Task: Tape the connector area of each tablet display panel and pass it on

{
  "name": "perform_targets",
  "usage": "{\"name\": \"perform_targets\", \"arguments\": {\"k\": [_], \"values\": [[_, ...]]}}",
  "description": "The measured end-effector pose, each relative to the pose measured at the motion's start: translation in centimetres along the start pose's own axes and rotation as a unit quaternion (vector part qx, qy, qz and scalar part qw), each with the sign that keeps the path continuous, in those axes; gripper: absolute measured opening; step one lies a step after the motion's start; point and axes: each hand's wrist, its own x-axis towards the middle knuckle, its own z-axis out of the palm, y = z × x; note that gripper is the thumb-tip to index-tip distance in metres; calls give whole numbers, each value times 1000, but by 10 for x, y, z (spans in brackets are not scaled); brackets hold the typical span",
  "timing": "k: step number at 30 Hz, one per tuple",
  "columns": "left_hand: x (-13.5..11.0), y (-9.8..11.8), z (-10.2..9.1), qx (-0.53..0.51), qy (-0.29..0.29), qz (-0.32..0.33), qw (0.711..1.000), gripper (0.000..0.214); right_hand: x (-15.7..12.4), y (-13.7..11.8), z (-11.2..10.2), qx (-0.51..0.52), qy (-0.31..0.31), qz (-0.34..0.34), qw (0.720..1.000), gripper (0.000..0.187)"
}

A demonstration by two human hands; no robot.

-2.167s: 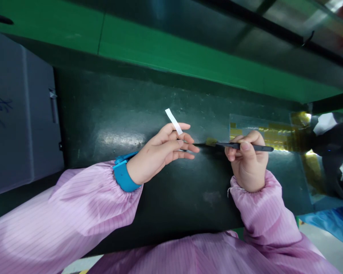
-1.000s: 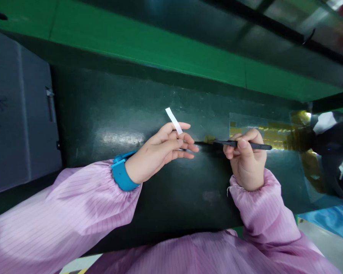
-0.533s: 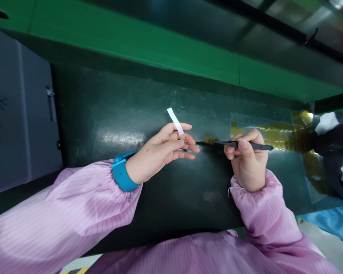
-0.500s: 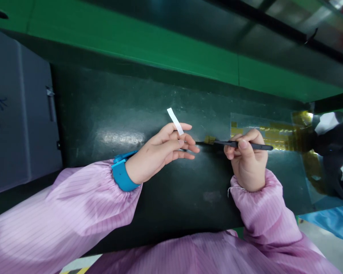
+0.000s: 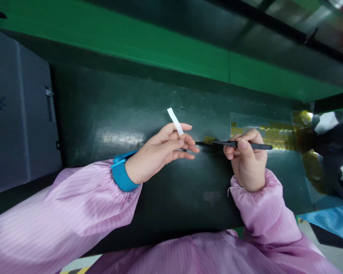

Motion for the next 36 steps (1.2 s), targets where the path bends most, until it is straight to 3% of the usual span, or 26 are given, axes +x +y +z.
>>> {"name": "perform_targets", "arguments": {"k": [11, 20, 36], "values": [[-2, 0, -1, 38, -15, 7, 999, 32, -7, -10, 5, 30, 7, 17, 999, 32], [-4, 11, 3, 153, -127, -32, 980, 16, -22, -32, 16, 54, 24, 29, 998, 24], [-3, 13, 4, 165, -129, -27, 977, 10, -23, -35, 15, 46, 20, 14, 999, 24]]}}
